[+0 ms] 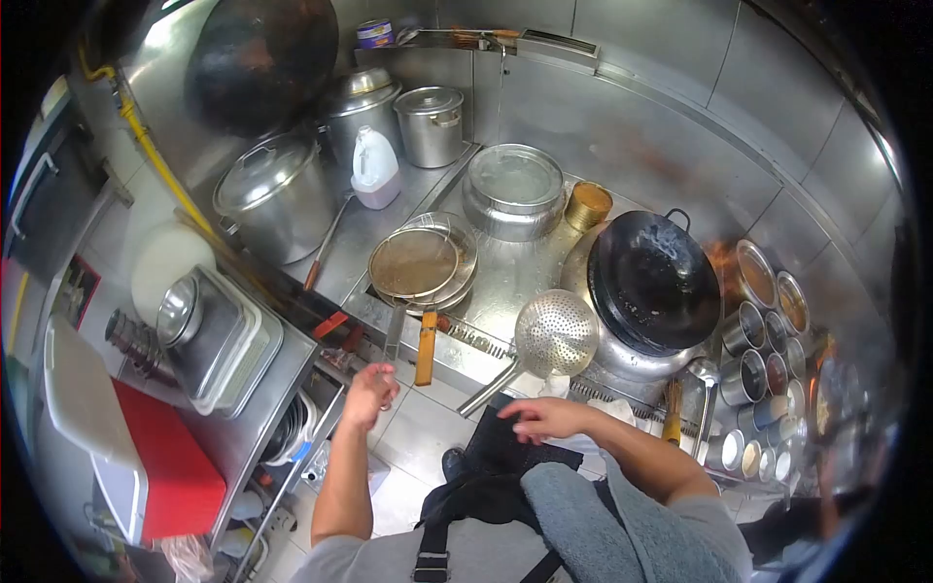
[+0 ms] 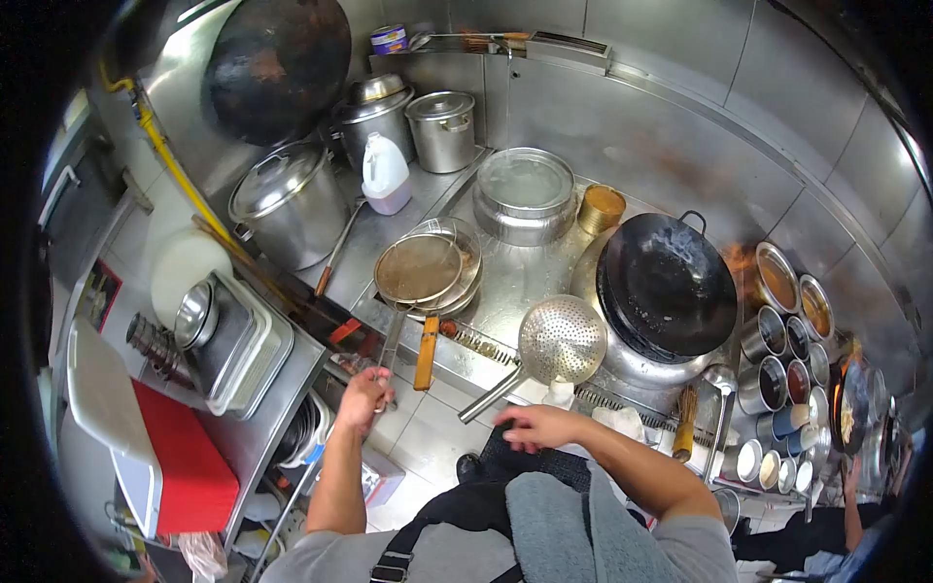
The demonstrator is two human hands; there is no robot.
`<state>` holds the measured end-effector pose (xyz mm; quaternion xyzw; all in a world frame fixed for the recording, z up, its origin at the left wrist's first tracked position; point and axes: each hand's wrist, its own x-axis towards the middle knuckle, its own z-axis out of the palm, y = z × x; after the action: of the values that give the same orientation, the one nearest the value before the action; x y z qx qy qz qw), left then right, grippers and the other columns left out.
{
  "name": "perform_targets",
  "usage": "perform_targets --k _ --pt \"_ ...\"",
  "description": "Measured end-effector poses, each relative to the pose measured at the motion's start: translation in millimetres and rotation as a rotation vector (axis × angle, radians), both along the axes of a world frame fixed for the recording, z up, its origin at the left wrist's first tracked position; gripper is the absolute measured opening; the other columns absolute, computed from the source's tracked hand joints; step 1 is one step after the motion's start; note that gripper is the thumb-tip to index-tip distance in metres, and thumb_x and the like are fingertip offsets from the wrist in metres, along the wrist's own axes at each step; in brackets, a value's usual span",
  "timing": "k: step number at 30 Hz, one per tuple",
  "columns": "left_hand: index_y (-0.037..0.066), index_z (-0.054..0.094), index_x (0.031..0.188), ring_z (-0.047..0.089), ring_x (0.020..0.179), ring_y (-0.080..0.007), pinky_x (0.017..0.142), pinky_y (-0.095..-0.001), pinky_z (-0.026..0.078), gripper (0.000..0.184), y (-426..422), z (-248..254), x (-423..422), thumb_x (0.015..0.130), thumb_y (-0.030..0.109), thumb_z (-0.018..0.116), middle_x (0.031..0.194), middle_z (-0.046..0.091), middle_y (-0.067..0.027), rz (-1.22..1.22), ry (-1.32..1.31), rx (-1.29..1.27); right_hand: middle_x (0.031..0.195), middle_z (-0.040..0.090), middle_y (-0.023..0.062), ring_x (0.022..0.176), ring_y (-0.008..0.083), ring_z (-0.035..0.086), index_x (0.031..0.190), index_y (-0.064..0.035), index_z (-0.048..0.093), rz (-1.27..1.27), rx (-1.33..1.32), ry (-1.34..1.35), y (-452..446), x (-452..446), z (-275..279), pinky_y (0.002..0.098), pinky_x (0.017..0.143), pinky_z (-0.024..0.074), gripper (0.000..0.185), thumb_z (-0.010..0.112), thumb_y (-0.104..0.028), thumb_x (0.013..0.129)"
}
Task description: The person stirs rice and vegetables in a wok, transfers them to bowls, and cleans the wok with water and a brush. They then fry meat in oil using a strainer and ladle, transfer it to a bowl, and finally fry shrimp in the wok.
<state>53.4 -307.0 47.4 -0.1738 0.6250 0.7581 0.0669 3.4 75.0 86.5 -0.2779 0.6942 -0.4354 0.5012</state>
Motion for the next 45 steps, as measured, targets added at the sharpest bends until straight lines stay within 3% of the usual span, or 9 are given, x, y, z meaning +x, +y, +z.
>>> perform_targets --k 9,13,17,22,29,34,39,41,45 --pt "0.004 0.062 0.103 0.053 0.054 -0.0073 0.047 -0.0213 0.039 0.034 84 25 -39 0.106 0.032 0.044 0.071 0.063 -0.0023 0.042 0.46 0.159 0.101 0.063 0.0067 0.081 0.0131 0.061 0.146 -0.0109 0.041 -0.45 -0.557 -0.324 -179 -53 19 0.0286 0.066 0.0535 0.046 0.049 -0.028 0.103" --pt "0.001 0.064 0.093 0.059 0.06 -0.0099 0.052 -0.0232 0.045 0.039 74 8 -62 0.106 0.033 0.044 0.072 0.063 -0.0035 0.028 0.39 0.096 0.08 0.055 0.0003 0.054 0.0103 0.051 0.131 -0.0095 0.051 -0.777 -0.264 0.2 -166 -108 47 0.0236 0.049 0.0448 0.03 0.048 -0.019 0.103" --pt "-0.001 0.064 0.094 0.063 0.072 -0.0109 0.063 -0.0246 0.051 0.032 15 -36 -45 0.103 0.026 0.05 0.082 0.066 -0.0051 0.133 0.319 -0.187 0.089 0.067 0.0239 0.077 0.0353 0.069 0.153 -0.018 0.028 -0.695 0.131 1.271 -84 -217 141 0.0465 0.067 0.0545 0.065 0.051 -0.009 0.093" --pt "0.002 0.061 0.107 0.063 0.076 -0.0109 0.062 -0.0255 0.05 0.021 -6 -73 -22 0.1 0.021 0.054 0.093 0.065 -0.0058 0.26 0.142 -0.241 0.091 0.066 0.0192 0.077 0.0358 0.069 0.153 -0.0317 0.027 -0.369 0.861 1.913 -67 -297 287 0.046 0.066 0.0575 0.074 0.045 -0.002 0.088" --pt "0.007 0.042 0.135 0.065 0.086 -0.0222 0.07 -0.033 0.053 0.046 40 -123 -55 0.097 0.025 0.06 0.114 0.06 -0.0116 0.041 -0.127 0.182 0.096 0.07 0.0145 0.087 0.0321 0.071 0.15 -0.0241 0.036 -0.298 1.218 1.808 -64 -390 303 0.0442 0.071 0.0584 0.057 0.044 -0.01 0.096" --pt "0.011 0.038 0.137 0.064 0.084 -0.0252 0.071 -0.0399 0.056 0.04 53 -100 -83 0.102 0.025 0.051 0.104 0.061 -0.0134 0.009 -0.097 0.685 0.116 0.066 0.0204 0.1 0.0367 0.067 0.149 -0.0228 0.038 -0.417 0.8 1.525 -60 -360 252 0.0469 0.085 0.055 0.066 0.053 -0.003 0.087" --pt "0.011 0.034 0.127 0.052 0.056 -0.0163 0.047 -0.0316 0.046 0.036 41 -71 -101 0.097 0.007 0.052 0.078 0.053 -0.0075 0.058 -0.089 0.379 0.1 0.067 0.0259 0.088 0.0354 0.068 0.149 -0.0155 0.035 -0.607 0.288 1.03 -59 -232 151 0.0453 0.078 0.052 0.063 0.048 -0.002 0.089" --pt "0.009 0.032 0.133 0.051 0.054 -0.015 0.046 -0.0306 0.045 0.043 25 -56 -84 0.095 0.004 0.052 0.075 0.052 -0.0064 0.092 -0.11 0.262 0.086 0.063 0.0215 0.074 0.0282 0.064 0.149 -0.0124 0.036 -0.681 0.306 0.611 -50 -180 136 0.0413 0.072 0.0511 0.06 0.05 -0.003 0.091" --pt "0.007 0.028 0.143 0.051 0.052 -0.012 0.045 -0.0282 0.044 0.055 -19 -35 -57 0.093 0.001 0.052 0.072 0.053 -0.0042 0.132 -0.026 -0.192 0.07 0.044 -0.002 0.052 0.0066 0.041 0.15 -0.0163 0.032 -0.636 0.174 0.661 -2 -136 53 0.0244 0.046 0.0373 0.056 0.039 0.0 0.097"
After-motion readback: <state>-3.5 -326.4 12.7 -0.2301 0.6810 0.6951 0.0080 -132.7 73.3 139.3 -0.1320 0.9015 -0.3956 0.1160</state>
